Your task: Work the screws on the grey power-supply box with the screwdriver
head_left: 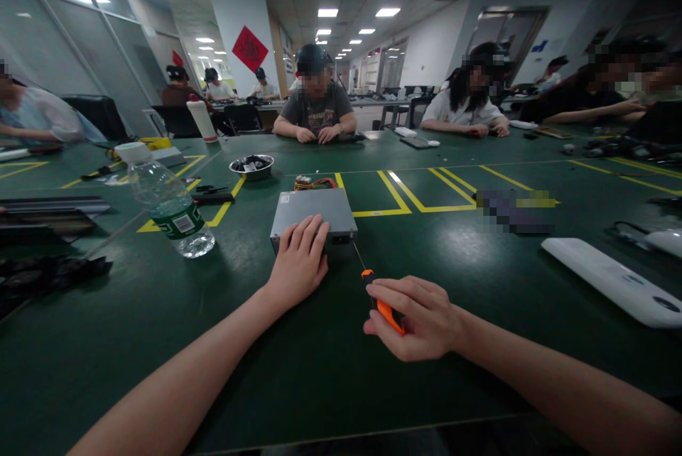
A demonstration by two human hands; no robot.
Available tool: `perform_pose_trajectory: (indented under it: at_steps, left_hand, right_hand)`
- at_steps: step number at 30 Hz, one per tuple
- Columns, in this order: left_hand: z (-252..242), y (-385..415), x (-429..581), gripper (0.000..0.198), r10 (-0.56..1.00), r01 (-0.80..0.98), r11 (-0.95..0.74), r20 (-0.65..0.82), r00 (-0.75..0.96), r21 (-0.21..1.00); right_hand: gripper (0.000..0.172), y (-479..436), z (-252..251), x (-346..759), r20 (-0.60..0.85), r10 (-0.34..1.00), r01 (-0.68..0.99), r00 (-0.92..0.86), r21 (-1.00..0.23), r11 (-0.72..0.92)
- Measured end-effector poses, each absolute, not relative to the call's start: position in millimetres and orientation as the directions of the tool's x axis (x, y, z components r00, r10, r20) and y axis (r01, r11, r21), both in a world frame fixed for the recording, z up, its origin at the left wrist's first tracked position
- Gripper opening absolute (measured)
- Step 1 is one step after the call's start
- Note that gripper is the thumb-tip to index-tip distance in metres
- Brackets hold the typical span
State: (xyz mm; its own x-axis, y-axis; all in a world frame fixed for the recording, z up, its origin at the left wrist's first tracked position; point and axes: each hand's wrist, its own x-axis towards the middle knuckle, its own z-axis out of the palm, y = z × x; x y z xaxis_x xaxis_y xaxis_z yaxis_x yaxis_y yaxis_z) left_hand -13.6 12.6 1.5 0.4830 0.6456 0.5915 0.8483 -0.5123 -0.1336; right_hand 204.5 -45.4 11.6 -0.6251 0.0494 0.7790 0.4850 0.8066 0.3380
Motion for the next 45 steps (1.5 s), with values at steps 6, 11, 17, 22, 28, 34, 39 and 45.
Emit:
perform_pose_trajectory:
  at_steps: [6,11,17,22,28,34,39,45]
  left_hand:
    - [2.6,12.1,-13.8,0.051,0.653,0.85,-0.505,0.579,0.488,-0.148]
    - [1.7,12.4,-14.0,0.052,0.654,0.851,-0.504,0.581,0.485,-0.144]
    - [1.8,12.8,-13.5,0.052,0.66,0.854,-0.501,0.576,0.482,-0.141]
    - [2.5,12.7,-14.0,0.053,0.656,0.85,-0.508,0.579,0.485,-0.137]
    - [2.0,12.7,-13.9,0.053,0.653,0.85,-0.509,0.584,0.483,-0.134]
    - [1.4,13.1,-14.2,0.053,0.648,0.846,-0.518,0.589,0.483,-0.124]
    - [-0.2,13.3,-14.1,0.053,0.648,0.845,-0.525,0.595,0.475,-0.102]
    - [-0.8,7.4,-12.5,0.052,0.623,0.82,-0.563,0.601,0.5,-0.099]
  right_hand:
    - [0.022,-42.3,14.2,213.0,0.672,-0.008,0.385,-0.74,0.434,0.814]
    - [0.028,-46.5,16.9,211.3,0.648,-0.003,0.374,-0.762,0.443,0.815]
    - [0.02,-49.5,15.7,207.9,0.637,-0.064,0.319,-0.768,0.467,0.825]
    - [0.021,-48.3,14.0,205.3,0.644,-0.02,0.269,-0.765,0.347,0.898]
    - [0.03,-51.3,16.2,203.5,0.621,0.031,0.265,-0.783,0.287,0.921]
    - [0.024,-49.3,14.4,203.7,0.671,-0.005,0.285,-0.741,0.322,0.903]
    - [0.028,-46.1,14.6,205.1,0.719,0.061,0.275,-0.693,0.184,0.944]
    - [0.021,-48.9,14.2,202.3,0.697,0.096,0.35,-0.711,0.232,0.908]
